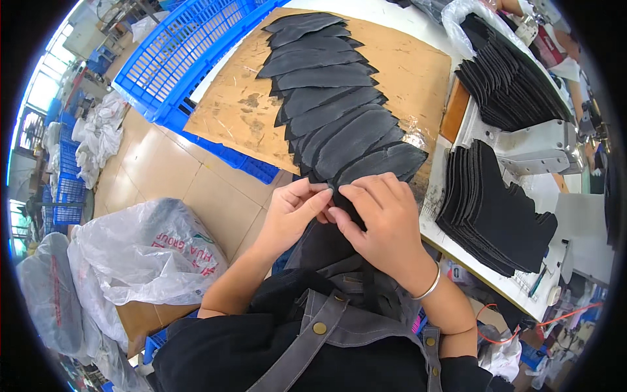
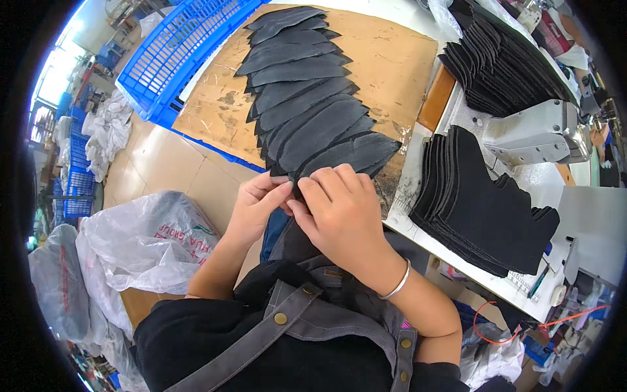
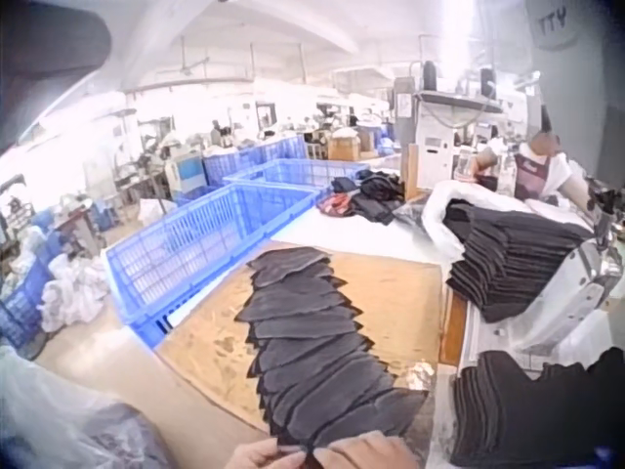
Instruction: The user is manufacturing shoe parts using a sewing machine.
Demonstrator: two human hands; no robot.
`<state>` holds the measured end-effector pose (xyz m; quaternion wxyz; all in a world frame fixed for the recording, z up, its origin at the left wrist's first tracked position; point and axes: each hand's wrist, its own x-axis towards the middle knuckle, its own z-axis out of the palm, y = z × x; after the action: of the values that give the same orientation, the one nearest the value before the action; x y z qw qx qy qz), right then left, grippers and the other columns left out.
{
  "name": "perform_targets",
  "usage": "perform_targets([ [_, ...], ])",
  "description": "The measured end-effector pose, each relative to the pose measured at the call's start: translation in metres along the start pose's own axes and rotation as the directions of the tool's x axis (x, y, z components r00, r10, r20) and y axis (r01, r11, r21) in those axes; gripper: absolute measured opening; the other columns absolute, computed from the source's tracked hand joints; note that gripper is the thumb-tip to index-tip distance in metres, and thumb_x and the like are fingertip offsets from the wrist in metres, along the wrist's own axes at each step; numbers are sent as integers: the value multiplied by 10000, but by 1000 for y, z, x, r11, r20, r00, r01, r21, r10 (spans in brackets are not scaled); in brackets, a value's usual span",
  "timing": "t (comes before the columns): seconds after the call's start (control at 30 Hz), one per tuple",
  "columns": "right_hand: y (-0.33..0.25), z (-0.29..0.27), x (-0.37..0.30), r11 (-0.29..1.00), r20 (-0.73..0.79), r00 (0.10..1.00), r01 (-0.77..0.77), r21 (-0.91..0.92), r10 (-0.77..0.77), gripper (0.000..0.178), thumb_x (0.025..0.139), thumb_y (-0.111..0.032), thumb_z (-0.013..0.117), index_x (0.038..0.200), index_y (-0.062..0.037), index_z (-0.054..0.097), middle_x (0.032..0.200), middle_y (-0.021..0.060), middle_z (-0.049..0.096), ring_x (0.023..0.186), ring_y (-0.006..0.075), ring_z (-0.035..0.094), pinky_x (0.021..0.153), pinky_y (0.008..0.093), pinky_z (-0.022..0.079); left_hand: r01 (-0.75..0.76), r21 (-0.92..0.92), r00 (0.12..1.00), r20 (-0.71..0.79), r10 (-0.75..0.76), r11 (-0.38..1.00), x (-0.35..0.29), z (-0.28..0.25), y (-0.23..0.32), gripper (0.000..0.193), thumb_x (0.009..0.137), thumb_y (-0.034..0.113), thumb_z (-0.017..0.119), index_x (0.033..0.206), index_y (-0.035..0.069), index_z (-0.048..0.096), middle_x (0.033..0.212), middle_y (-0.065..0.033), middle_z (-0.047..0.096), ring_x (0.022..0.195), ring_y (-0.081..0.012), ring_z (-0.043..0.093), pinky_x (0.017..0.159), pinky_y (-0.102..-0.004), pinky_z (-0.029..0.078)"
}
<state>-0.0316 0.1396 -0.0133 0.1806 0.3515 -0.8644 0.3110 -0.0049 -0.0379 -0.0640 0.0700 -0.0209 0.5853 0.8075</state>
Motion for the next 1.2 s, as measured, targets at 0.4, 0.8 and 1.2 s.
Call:
perform_targets([
  [0.4,26,-50,28,816,-372,732,-456,354,571,71,923,-53,558,881,4,564,721,38,577,622,88,531,579,240,429,34,122,998,-57,-27,992,1,8,3,174,919,114,575,1009,-24,631,743,-102,663,605,-141,641,528,-220,462],
  [0.8,31,-90,19,941,-673,665,-299,157,324,70,914,-84,606,925,-15,603,768,-1,589,622,60,502,564,210,427,-109,311,983,-110,150,944,-8,-6,4,165,920,48,506,767,-1,543,622,-16,525,513,-70,450,485,-214,354],
  [1.2,18,-27,-2,788,-127,854,-396,473,505,140,824,-30,678,848,1,544,678,109,637,601,178,665,545,267,499,-688,724,528,548,649,-51,14,64,35,431,673,118,752,1093,83,662,1114,-90,583,901,-213,595,753,-336,469],
])
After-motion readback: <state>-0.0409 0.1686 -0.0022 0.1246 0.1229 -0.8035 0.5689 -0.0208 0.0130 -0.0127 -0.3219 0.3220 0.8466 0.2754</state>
